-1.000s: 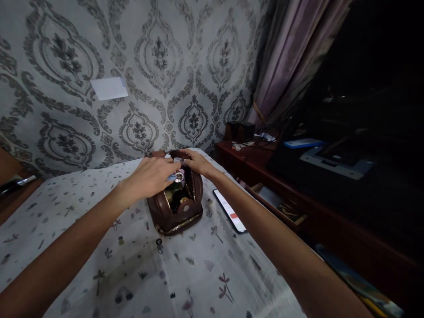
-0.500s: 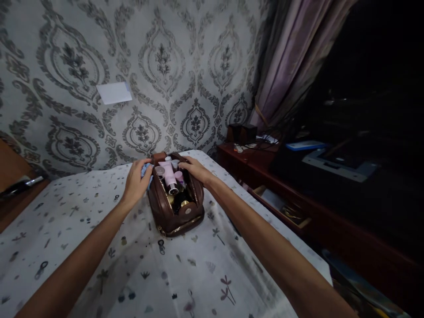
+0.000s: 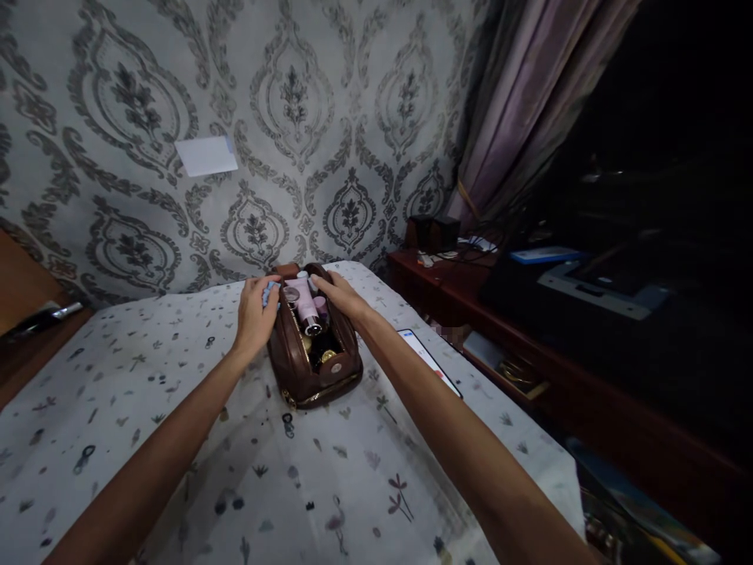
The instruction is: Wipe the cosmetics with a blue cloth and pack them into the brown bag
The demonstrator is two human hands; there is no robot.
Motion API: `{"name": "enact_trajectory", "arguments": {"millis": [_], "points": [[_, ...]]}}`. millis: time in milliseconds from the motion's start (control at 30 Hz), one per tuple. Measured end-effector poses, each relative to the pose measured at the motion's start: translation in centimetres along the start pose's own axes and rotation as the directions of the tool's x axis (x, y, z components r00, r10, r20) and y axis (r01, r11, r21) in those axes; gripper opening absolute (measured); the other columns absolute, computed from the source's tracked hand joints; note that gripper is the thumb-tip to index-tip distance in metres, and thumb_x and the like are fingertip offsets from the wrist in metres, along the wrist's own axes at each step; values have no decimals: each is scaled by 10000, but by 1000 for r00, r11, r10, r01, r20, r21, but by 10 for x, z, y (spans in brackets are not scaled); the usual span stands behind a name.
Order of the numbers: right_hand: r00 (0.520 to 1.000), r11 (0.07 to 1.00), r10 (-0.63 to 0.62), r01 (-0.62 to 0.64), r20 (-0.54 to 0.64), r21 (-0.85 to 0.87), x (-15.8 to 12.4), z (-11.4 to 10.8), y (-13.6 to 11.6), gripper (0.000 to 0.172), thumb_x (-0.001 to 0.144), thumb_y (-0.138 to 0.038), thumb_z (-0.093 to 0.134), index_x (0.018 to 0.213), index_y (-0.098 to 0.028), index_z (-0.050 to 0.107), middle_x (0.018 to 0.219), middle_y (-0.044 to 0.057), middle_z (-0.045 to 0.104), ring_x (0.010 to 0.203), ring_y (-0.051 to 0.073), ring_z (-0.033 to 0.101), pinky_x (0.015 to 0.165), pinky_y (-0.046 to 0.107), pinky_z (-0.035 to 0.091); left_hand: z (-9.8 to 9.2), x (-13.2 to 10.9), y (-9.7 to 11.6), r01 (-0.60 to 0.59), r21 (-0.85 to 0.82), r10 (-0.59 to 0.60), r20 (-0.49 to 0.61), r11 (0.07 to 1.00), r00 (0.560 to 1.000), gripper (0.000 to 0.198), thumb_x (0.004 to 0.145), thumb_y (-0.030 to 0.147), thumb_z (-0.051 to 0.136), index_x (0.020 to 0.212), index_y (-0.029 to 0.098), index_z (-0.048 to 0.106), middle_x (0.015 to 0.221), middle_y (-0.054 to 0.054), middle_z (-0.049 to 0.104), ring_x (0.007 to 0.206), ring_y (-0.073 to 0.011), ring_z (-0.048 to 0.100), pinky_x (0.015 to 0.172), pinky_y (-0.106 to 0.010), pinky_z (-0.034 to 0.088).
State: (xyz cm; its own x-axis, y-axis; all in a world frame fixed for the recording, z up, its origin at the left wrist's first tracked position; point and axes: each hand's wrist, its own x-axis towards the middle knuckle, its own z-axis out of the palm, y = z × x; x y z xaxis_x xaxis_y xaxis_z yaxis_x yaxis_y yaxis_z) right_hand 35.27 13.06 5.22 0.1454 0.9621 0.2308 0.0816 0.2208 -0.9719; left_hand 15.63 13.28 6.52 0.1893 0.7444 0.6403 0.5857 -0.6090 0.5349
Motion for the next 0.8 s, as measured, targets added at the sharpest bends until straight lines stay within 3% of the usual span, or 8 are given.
{"name": "enact_trajectory", "arguments": {"millis": [200,333,500,600,667,800], "points": [[1000,993,-2,-1,25,119,-1,-2,2,406,821,-532,695,1030,-185,679,1022,52,760,951,210,687,859,314,537,-5,6,-3,-33,25,32,49,999,998,333,950,321,429,1105,175,684,1051,-101,646,1062,-251,602,977,-377,482],[996,942,39,-62,75,329,-8,-3,2,368,786,-520,745,984,-215,687,950,17,763,856,186,689,774,278,541,-11,10,-1,-71,117,60,89,991,994,343,948,290,418,1111,166,694,1055,-110,646,1059,-263,609,975,-398,485],[990,871,46,-107,137,480,-20,-6,2,345,806,-534,732,973,-233,698,840,14,766,851,212,708,787,308,566,-24,21,30,-244,275,185,224,930,957,326,953,292,452,1127,198,712,1108,-96,664,1090,-275,601,957,-395,490],[992,864,17,-78,125,498,-23,-9,2,297,833,-486,718,974,-225,712,883,18,778,908,214,716,847,307,565,-22,36,60,-417,371,224,463,830,858,331,977,320,449,1109,210,732,1109,-93,693,1111,-286,605,951,-390,492],[991,860,33,-94,128,501,-22,-9,3,273,853,-457,700,980,-217,717,897,21,780,923,212,717,866,308,565,-14,46,77,-503,449,136,632,739,763,301,955,321,501,1099,208,739,1100,-100,719,1116,-300,625,918,-386,505],[987,835,82,-142,135,531,-18,-9,5,238,893,-403,655,1014,-206,712,887,21,781,927,212,723,883,323,569,4,58,95,-593,526,-20,758,610,652,314,935,339,549,1138,179,728,1173,-140,732,1118,-309,660,887,-365,518]]}}
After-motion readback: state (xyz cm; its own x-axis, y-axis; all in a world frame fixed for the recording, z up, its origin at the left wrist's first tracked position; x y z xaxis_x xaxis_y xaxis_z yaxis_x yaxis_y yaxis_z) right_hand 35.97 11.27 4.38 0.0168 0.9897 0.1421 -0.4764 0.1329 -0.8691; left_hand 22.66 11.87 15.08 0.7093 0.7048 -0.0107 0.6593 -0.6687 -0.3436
